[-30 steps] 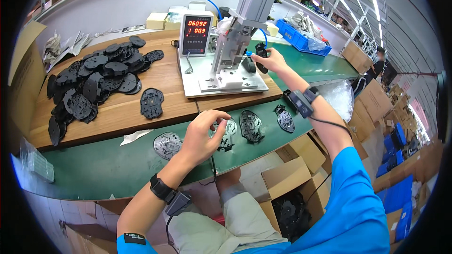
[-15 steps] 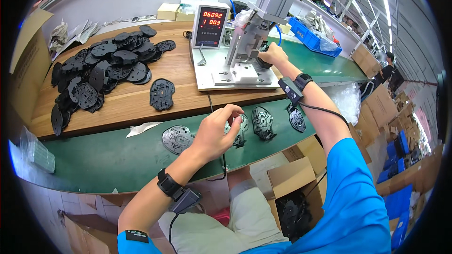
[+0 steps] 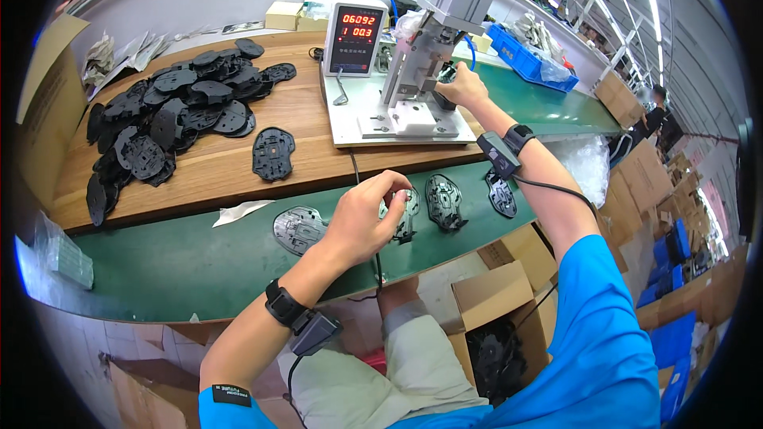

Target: Assembling and testing computer mouse components using a manual press machine.

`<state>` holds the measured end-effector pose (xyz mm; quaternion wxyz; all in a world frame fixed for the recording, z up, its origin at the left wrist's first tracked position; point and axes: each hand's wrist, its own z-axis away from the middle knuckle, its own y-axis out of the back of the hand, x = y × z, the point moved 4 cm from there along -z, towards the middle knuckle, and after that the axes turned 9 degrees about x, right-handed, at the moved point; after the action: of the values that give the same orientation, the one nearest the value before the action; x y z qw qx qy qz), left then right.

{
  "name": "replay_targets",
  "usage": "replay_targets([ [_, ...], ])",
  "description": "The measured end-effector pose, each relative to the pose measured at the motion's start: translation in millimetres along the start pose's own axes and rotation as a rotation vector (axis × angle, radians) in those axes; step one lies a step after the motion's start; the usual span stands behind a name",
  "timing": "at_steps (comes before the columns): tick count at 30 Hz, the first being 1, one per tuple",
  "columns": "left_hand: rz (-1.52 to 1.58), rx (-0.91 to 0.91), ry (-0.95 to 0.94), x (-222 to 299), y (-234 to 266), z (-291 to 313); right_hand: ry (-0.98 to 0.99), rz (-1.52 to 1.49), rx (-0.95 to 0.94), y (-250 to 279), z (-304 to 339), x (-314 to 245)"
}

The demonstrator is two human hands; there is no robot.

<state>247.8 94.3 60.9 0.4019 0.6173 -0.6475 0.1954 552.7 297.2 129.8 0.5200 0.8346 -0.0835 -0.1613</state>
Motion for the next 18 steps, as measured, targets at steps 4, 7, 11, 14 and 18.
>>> replay_targets([
  [4, 0.005, 0.008, -0.002, -2.1, 0.5, -1.0, -0.025, 0.008, 0.012, -7.0, 5.9, 3.5],
  [7, 0.019, 0.020, -0.016, -3.0, -0.6, -0.8, -0.021, 0.003, 0.025, -11.7, 5.7, 4.9],
  [11, 0.001, 0.021, -0.008, -2.9, 0.8, -1.2, 0.061, 0.002, 0.023, -9.2, 6.4, 1.4],
  [14, 0.002, 0.028, -0.019, -3.7, 2.8, -0.9, 0.032, -0.002, 0.039, -0.6, 8.0, -5.5],
  [18, 0.006, 0.021, -0.019, -1.3, 1.7, -1.3, 0.031, -0.004, 0.042, -2.5, 5.9, 1.1],
])
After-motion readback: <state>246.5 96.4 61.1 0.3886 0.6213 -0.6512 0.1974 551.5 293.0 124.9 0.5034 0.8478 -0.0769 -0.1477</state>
